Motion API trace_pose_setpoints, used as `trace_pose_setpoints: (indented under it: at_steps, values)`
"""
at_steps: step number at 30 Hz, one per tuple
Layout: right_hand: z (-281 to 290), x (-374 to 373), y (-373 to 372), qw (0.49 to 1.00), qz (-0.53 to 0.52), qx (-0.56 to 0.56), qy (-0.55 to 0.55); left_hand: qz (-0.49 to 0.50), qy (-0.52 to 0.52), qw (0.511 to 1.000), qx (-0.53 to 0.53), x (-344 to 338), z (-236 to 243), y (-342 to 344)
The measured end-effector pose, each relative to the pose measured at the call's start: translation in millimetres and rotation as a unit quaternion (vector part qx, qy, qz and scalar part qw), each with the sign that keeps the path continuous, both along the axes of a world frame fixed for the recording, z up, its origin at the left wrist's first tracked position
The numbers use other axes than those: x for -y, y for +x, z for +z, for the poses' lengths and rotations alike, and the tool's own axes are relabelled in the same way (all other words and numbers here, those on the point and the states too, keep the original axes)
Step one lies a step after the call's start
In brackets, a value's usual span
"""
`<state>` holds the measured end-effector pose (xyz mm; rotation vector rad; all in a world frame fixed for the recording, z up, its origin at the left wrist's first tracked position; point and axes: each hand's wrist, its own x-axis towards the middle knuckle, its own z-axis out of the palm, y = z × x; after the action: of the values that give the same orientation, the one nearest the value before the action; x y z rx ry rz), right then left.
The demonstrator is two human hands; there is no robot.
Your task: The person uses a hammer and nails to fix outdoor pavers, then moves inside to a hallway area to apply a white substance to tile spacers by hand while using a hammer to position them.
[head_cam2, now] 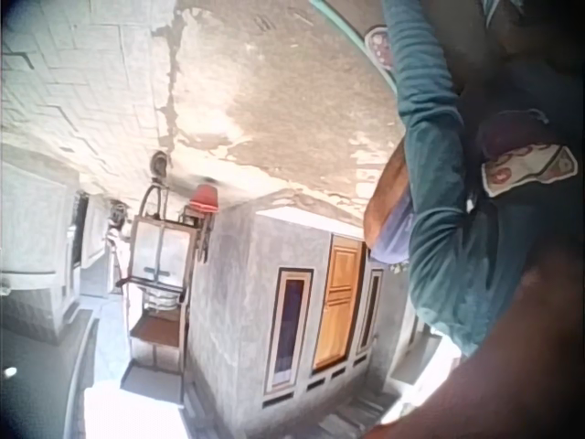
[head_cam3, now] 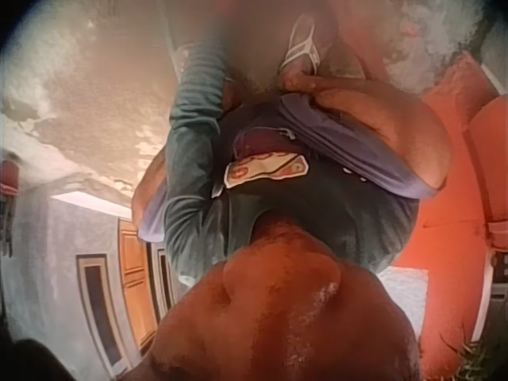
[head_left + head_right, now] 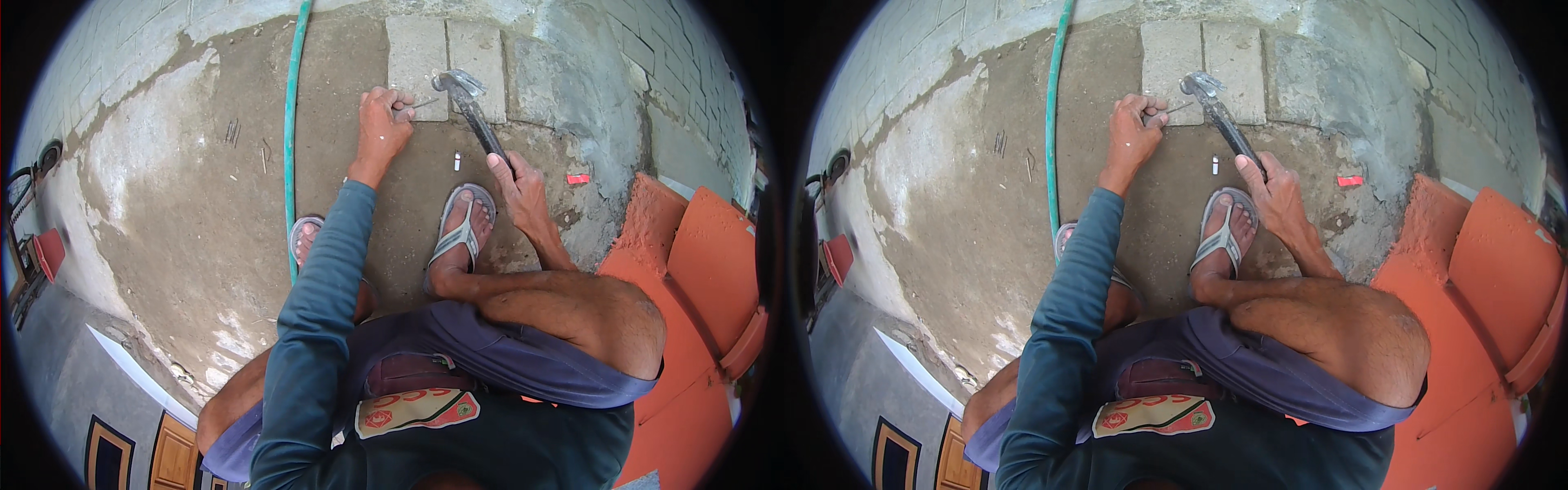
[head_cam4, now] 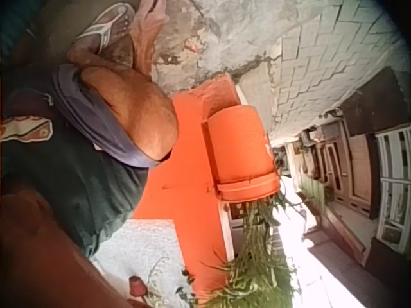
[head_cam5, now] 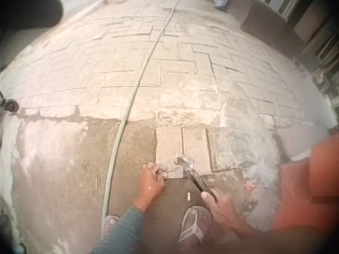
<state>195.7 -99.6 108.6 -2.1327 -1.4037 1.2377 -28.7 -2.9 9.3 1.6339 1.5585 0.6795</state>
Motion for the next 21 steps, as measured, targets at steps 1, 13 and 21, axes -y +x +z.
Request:
trace_pose_setpoints:
  at_steps: [1,13,21]
  values:
    - [0,0,0,1.000,-0.001,0.007,0.003,0.003,0.005,1.000,-0.003,1,0,1]
    - [0,1,-12,0.998,0.028,-0.011,0.046,0.044,0.040,0.998,-0.008,0,-1,10]
    - [-9,-2,-7,1.000,0.014,0.011,-0.025,0.041,0.041,0.998,-0.012,-1,-4,8]
